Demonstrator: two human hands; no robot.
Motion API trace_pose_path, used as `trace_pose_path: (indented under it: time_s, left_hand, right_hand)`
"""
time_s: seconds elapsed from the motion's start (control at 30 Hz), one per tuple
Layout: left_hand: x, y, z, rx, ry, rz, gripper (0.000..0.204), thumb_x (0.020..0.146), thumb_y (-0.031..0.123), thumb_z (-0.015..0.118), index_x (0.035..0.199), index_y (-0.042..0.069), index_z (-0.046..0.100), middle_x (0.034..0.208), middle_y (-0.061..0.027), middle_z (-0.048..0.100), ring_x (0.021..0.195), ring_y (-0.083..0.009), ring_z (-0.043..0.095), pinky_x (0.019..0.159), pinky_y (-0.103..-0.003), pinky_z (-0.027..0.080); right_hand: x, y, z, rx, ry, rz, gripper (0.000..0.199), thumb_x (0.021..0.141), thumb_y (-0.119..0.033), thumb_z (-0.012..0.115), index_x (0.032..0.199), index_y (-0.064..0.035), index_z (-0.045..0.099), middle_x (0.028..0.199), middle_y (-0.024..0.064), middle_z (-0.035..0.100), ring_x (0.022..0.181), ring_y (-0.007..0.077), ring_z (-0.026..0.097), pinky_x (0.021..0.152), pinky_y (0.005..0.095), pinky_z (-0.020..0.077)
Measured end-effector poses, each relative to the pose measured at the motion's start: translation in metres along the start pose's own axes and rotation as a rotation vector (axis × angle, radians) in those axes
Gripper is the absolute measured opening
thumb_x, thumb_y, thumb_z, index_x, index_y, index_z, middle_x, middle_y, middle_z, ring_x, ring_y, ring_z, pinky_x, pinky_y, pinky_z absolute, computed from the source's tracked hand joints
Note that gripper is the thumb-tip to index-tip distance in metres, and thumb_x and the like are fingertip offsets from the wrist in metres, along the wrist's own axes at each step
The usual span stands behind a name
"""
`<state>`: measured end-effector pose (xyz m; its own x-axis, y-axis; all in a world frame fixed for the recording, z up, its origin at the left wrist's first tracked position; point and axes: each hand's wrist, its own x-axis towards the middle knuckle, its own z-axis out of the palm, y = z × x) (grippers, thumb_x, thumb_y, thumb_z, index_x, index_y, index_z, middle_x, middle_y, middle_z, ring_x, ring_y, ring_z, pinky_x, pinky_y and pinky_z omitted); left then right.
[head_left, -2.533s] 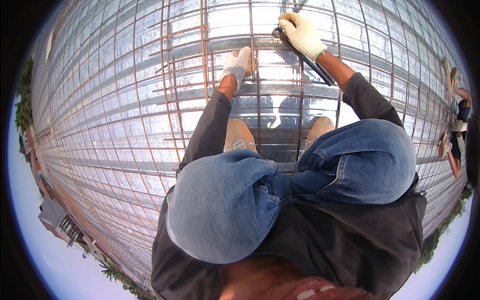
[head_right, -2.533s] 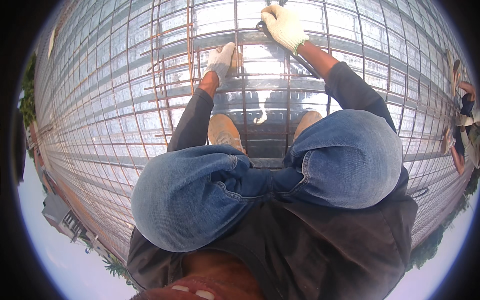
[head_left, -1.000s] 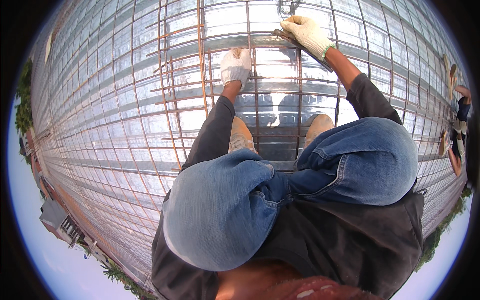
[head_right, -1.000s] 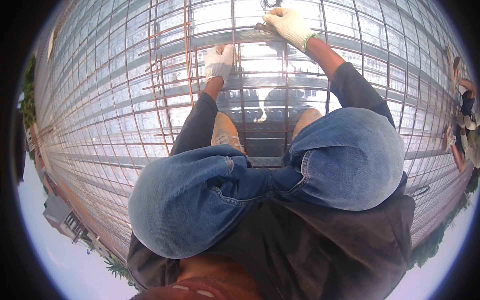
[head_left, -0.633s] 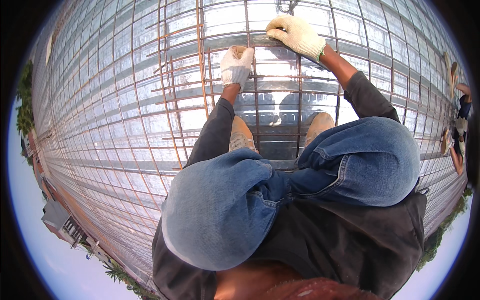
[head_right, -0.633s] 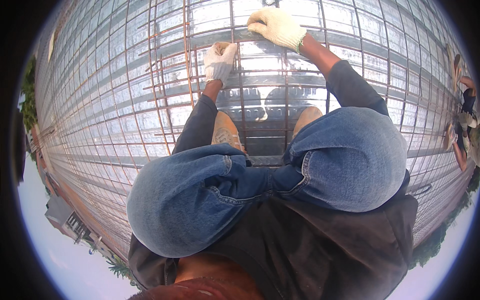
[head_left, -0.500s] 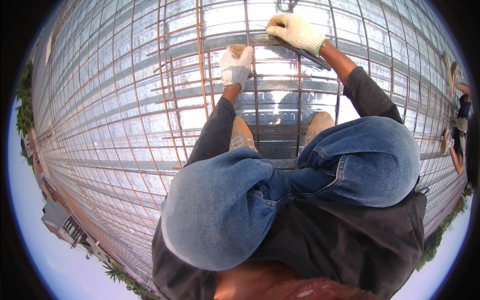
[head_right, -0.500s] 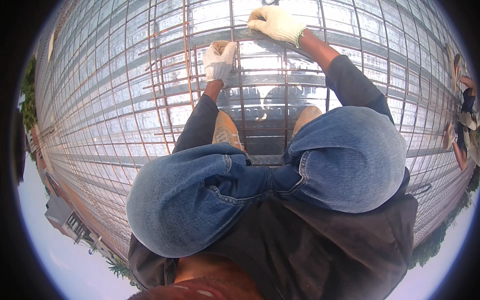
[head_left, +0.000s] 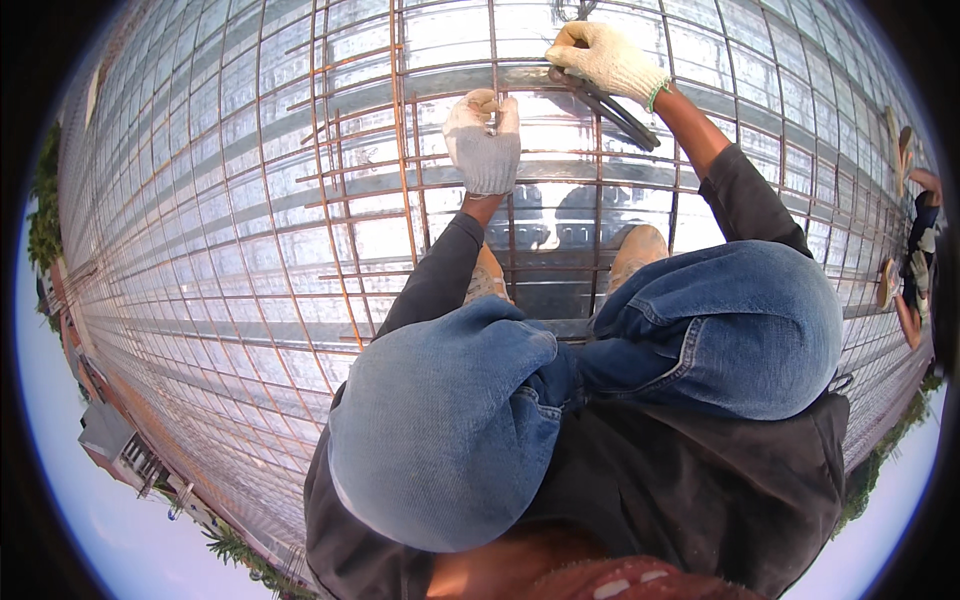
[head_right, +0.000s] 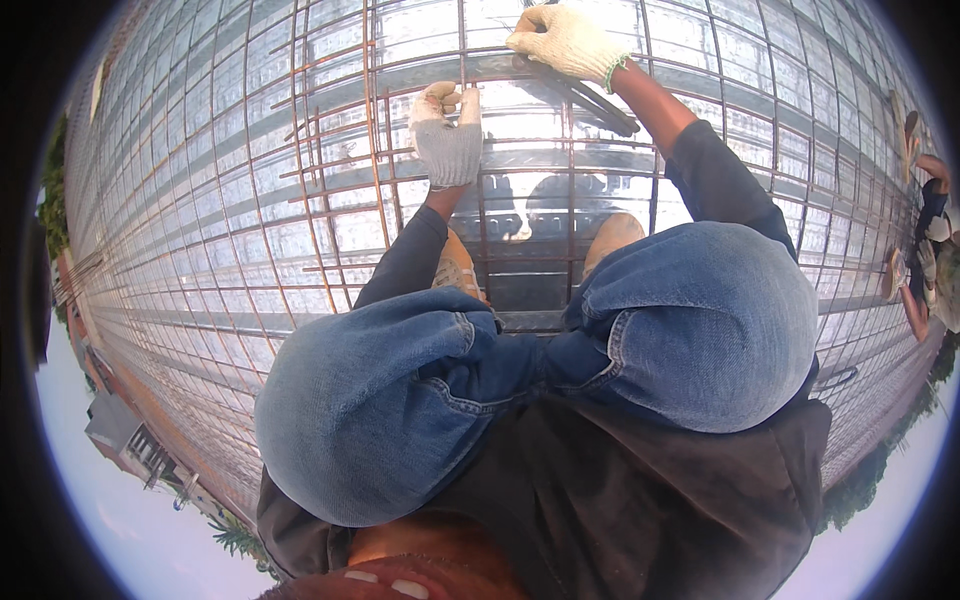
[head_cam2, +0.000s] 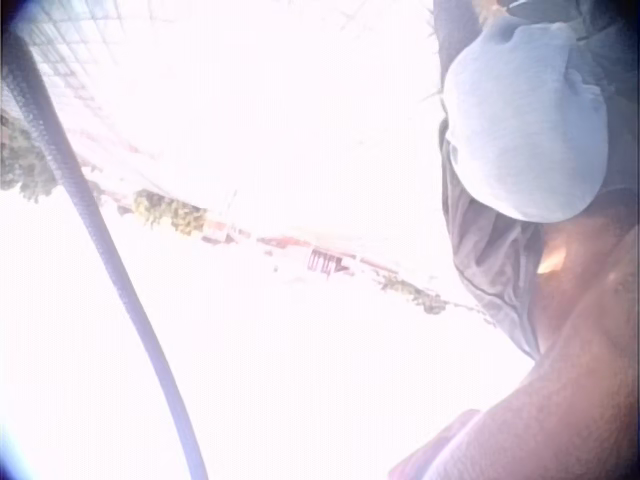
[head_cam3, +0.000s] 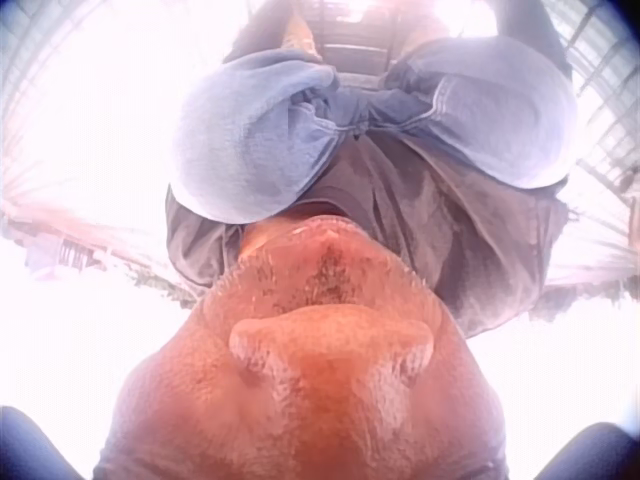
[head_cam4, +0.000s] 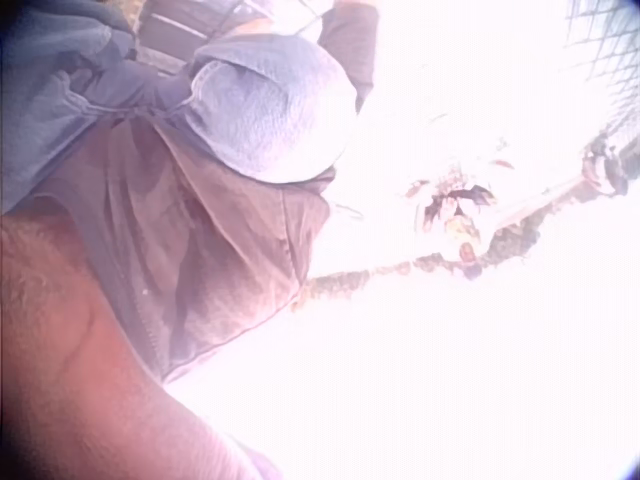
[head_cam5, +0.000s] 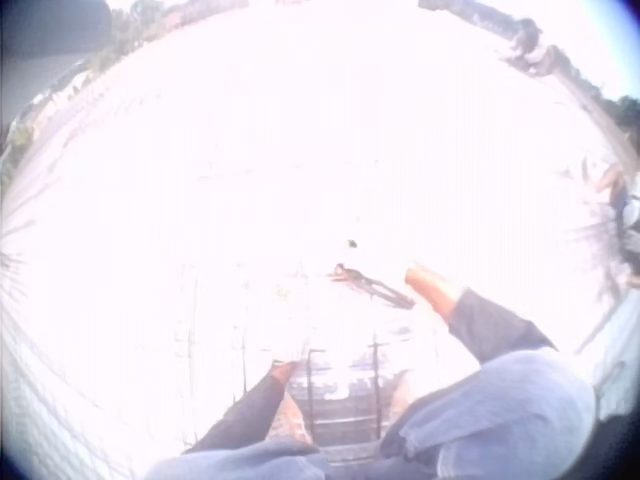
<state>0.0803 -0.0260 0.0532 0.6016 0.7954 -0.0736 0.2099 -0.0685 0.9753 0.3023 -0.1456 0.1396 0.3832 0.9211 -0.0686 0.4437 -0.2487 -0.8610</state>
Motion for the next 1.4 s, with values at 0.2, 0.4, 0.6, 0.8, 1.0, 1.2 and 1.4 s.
trace_pose_path:
  time_s: [0.2, 0.4, 0.6, 0.8, 1.0, 1.2, 1.4]
  left_hand:
    - [-0.024, 0.016, 0.079, -0.183, -0.185, -0.229, 0.037, 0.097, 0.032, 0.085, 0.111, -0.001, 0.074, 0.091, -0.0036, 0.075, 0.081, -0.009, 0.067, 0.073, -0.028, 0.055]
    - [-0.015, 0.045, 0.088, -0.19, -0.319, -0.115, 0.04, 0.105, 0.034, 0.079, 0.118, -0.003, 0.075, 0.1, -0.013, 0.083, 0.09, -0.0158, 0.077, 0.077, -0.036, 0.06]
    - [-0.007, 0.07, 0.074, 0.109, -0.522, 0.176, 0.04, 0.109, 0.039, 0.071, 0.117, 0.0, 0.074, 0.098, -0.0089, 0.082, 0.087, -0.0221, 0.077, 0.076, -0.041, 0.06]
    - [-0.001, 0.063, 0.056, 0.278, -0.57, 0.409, 0.035, 0.111, 0.036, 0.068, 0.129, 0.006, 0.073, 0.101, -0.0092, 0.081, 0.09, -0.0257, 0.079, 0.082, -0.038, 0.063]
    - [0.008, 0.034, 0.043, 0.361, -0.559, 0.384, 0.039, 0.114, 0.036, 0.065, 0.14, 0.008, 0.07, 0.11, -0.0053, 0.081, 0.091, -0.0172, 0.081, 0.076, -0.031, 0.066]
    - [-0.014, 0.033, 0.03, -0.047, -0.856, -0.147, 0.047, 0.111, 0.046, 0.068, 0.13, 0.004, 0.073, 0.087, 0.0001, 0.075, 0.074, -0.0087, 0.071, 0.058, -0.025, 0.053]
    - [-0.041, 0.057, 0.032, 0.322, -1.226, -0.332, 0.058, 0.104, 0.061, 0.069, 0.091, 0.006, 0.078, 0.067, -0.0001, 0.064, 0.059, -0.0106, 0.061, 0.053, -0.034, 0.047]
  right_hand:
    - [-0.002, -0.017, 0.015, -0.016, 0.111, 0.261, 0.041, 0.107, -0.049, 0.074, 0.112, -0.0088, 0.08, 0.091, 0.0018, 0.079, 0.081, 0.0107, 0.07, 0.077, 0.0327, 0.0584]
    - [-0.036, -0.056, -0.001, 0.088, 0.206, 0.126, 0.046, 0.108, -0.055, 0.073, 0.118, -0.0109, 0.082, 0.098, 0.004, 0.08, 0.091, 0.0104, 0.072, 0.082, 0.0324, 0.0597]
    - [-0.05, -0.063, -0.019, 0.004, 0.282, 0.079, 0.047, 0.108, -0.055, 0.073, 0.12, -0.0106, 0.082, 0.099, 0.0047, 0.08, 0.091, 0.012, 0.074, 0.082, 0.0332, 0.0603]
    - [-0.061, -0.047, -0.03, -0.039, 0.265, 0.07, 0.047, 0.108, -0.055, 0.072, 0.12, -0.0102, 0.081, 0.1, 0.0056, 0.081, 0.091, 0.0132, 0.074, 0.083, 0.0339, 0.0606]
    - [-0.077, -0.025, -0.038, -0.103, 0.228, 0.084, 0.047, 0.108, -0.054, 0.072, 0.121, -0.0099, 0.081, 0.1, 0.0064, 0.081, 0.091, 0.0144, 0.075, 0.083, 0.0347, 0.061]
    - [-0.074, 0.025, -0.03, -0.31, 0.289, 0.203, 0.047, 0.109, -0.054, 0.071, 0.122, -0.0096, 0.081, 0.101, 0.0072, 0.081, 0.091, 0.0156, 0.075, 0.083, 0.0354, 0.0613]
    - [-0.067, 0.044, -0.008, -0.339, 0.273, 0.247, 0.048, 0.109, -0.054, 0.071, 0.123, -0.0092, 0.081, 0.102, 0.008, 0.082, 0.091, 0.0169, 0.076, 0.084, 0.0361, 0.0616]
